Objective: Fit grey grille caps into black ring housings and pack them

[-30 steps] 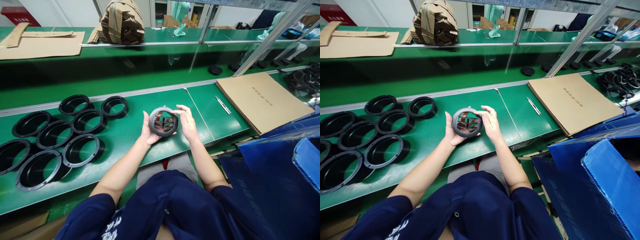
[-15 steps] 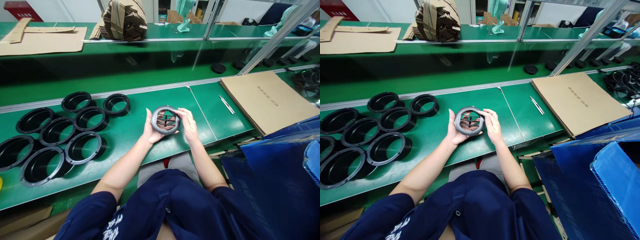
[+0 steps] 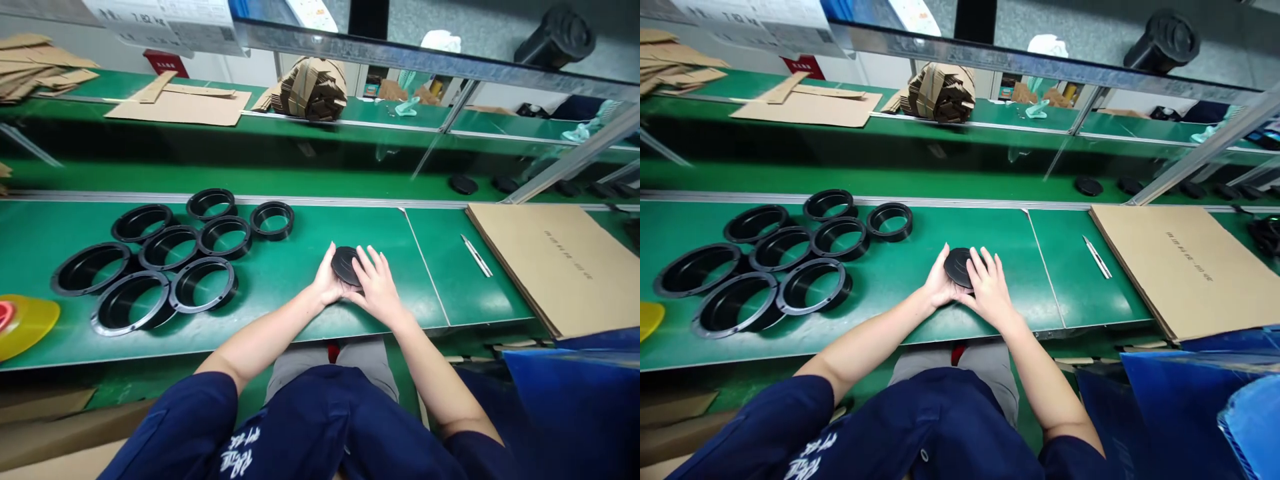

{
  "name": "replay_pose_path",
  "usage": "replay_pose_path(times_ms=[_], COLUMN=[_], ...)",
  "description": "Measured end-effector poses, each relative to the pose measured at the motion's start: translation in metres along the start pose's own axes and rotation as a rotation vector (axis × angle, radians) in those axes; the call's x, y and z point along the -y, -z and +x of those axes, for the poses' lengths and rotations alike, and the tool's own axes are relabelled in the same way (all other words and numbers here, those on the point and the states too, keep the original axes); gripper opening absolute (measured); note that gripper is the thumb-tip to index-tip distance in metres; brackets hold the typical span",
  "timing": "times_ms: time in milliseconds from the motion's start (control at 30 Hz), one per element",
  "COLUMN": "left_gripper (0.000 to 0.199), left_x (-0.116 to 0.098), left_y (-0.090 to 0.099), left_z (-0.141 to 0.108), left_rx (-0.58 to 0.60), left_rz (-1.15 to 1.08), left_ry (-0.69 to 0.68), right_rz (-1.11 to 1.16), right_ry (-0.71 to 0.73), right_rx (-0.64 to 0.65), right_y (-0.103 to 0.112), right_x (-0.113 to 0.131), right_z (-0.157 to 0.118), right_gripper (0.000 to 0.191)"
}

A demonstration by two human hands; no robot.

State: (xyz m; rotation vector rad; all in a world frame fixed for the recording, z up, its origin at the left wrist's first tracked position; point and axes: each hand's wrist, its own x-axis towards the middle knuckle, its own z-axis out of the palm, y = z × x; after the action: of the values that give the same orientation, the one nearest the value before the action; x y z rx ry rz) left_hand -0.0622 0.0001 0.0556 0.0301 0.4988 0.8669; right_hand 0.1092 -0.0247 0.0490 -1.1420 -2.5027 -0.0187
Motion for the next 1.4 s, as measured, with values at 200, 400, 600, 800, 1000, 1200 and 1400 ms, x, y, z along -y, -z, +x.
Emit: replay_pose_path(times_ms=[200,400,600,800,1000,1200,1400], left_gripper=[0.066,0.072,0.061,0.022,0.007,0.025,0.022], left_x=[0.009,-0.005,-0.084,-0.079,-0.015,-0.011,-0.052], left_y=[-0.001,0.0,0.021,0.03,0.017,0.003,0.009], left_z=[0.002,-0.002,-0.023,-0.014,0.009,-0.006,-0.01], left_rx=[0.094,-0.202,-1.018,-0.773,-0.194,-0.054,-0.466], left_rz=[0.266,1.091,1.502,1.48,1.435,1.399,1.137], left_ry=[-0.101,-0.542,-0.906,-0.912,-0.824,-0.792,-0.881], right_rz=[0.234,0.5,0.665,0.492,0.266,0.211,0.08], right_ry=[-0.207,-0.352,-0.539,-0.463,-0.42,-0.469,-0.353], right_rx=[0.081,-0.059,-0.158,-0.179,-0.102,0.014,0.164], right_y=[0.01,-0.004,-0.025,-0.026,0.001,0.024,0.029], right_x=[-0.002,-0.006,-0.018,-0.031,-0.046,-0.046,-0.034], right_z=[0.002,-0.011,-0.032,-0.027,-0.002,0.02,0.048], right_gripper=[0.097,0.103,0.091,0.085,0.091,0.099,0.107])
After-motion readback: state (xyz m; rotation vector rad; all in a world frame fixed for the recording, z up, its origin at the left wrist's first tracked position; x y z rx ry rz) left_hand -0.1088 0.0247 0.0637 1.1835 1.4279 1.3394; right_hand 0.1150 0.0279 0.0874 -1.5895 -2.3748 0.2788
